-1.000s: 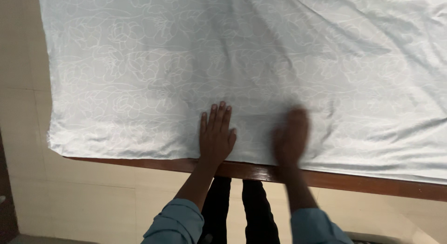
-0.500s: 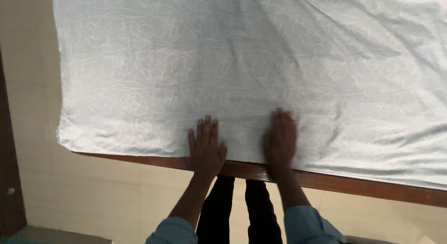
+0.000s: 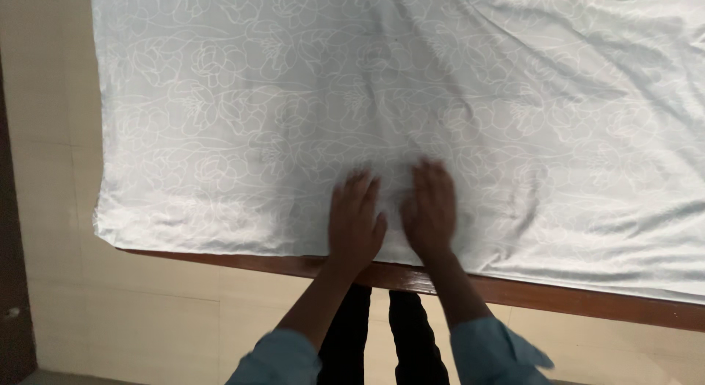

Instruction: The person folds a large white bedsheet on a bed by aligning the edges and smoothing the fabric with their hands.

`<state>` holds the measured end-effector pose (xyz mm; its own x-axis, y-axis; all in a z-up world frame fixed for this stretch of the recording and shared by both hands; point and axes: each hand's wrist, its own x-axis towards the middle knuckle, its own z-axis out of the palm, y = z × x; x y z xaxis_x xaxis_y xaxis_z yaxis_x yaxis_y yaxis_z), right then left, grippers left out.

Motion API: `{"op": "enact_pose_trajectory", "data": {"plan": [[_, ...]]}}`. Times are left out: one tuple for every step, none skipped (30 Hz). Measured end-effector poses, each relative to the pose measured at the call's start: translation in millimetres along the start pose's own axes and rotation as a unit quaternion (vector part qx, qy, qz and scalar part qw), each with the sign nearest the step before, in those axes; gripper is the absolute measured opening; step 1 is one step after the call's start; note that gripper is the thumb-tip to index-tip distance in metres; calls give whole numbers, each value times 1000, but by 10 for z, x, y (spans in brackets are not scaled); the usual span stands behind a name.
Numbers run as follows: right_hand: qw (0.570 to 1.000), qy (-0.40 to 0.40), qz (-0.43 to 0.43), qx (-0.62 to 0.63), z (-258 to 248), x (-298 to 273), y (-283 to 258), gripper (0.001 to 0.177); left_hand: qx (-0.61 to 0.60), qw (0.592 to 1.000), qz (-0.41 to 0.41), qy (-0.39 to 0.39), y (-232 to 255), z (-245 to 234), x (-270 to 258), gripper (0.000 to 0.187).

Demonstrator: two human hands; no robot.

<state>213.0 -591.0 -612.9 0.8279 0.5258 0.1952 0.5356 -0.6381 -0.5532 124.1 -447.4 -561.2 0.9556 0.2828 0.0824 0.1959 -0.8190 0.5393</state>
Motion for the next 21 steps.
{"op": "enact_pose_trajectory", "data": {"plan": [[1000, 1, 1, -1, 90, 144, -28, 57, 38, 999, 2, -17, -3, 128, 192, 59], [1000, -7, -13, -8, 183, 276, -57, 54, 76, 996, 1, -36, -36, 221, 342, 58], [999, -15, -28, -16, 246, 389, -58, 50, 77, 996, 1, -38, -115, 272, 471, 58], [999, -17, -26, -15, 268, 483, -15, 50, 106, 994, 13, -25, -186, 322, 580, 58], [998, -36, -31, -29, 265, 571, 51, 53, 136, 990, 24, -12, -231, 356, 640, 59], [997, -53, -36, -44, 241, 636, 111, 57, 135, 990, 26, -13, -288, 351, 683, 59], [997, -52, -35, -45, 205, 653, 152, 57, 122, 992, 23, -30, -368, 305, 715, 63], [997, -66, -38, -29, 154, 646, 205, 55, 107, 993, 20, -48, -422, 268, 734, 68], [996, -81, -42, -12, 112, 640, 266, 54, 105, 993, 21, -50, -447, 242, 728, 68], [996, -81, -40, -13, 81, 639, 338, 54, 108, 993, 21, -42, -464, 213, 698, 67], [996, -78, -16, -39, 53, 633, 425, 59, 112, 993, 22, -34, -488, 195, 686, 66], [995, -76, 10, -64, 19, 592, 515, 65, 110, 993, 21, -38, -510, 188, 666, 66], [995, -80, 13, -64, -27, 548, 621, 65, 118, 993, 8, -26, -532, 184, 647, 67], [995, -49, 34, -80, -67, 523, 724, 64, 129, 991, -4, -13, -573, 162, 646, 67], [994, -19, 54, -96, -106, 493, 812, 64, 131, 991, -5, -16, -614, 137, 650, 67], [994, -19, 55, -95, -149, 467, 894, 64, 149, 989, -12, -16, -656, 112, 669, 68], [991, -4, 93, -99, -199, 435, 963, 62, 167, 986, -20, -16, -699, 74, 682, 69], [986, 15, 130, -106, -250, 422, 1038, 59, 165, 986, -16, -15, -744, 35, 713, 69], [985, 18, 131, -109, -271, 413, 1086, 59, 170, 985, -16, 3, -789, -24, 733, 68], [984, 33, 139, -109, -268, 409, 1113, 57, 175, 984, -16, 20, -816, -61, 767, 68], [982, 47, 147, -110, -269, 400, 1131, 55, 174, 984, -12, 22, -824, -70, 822, 68]]}}
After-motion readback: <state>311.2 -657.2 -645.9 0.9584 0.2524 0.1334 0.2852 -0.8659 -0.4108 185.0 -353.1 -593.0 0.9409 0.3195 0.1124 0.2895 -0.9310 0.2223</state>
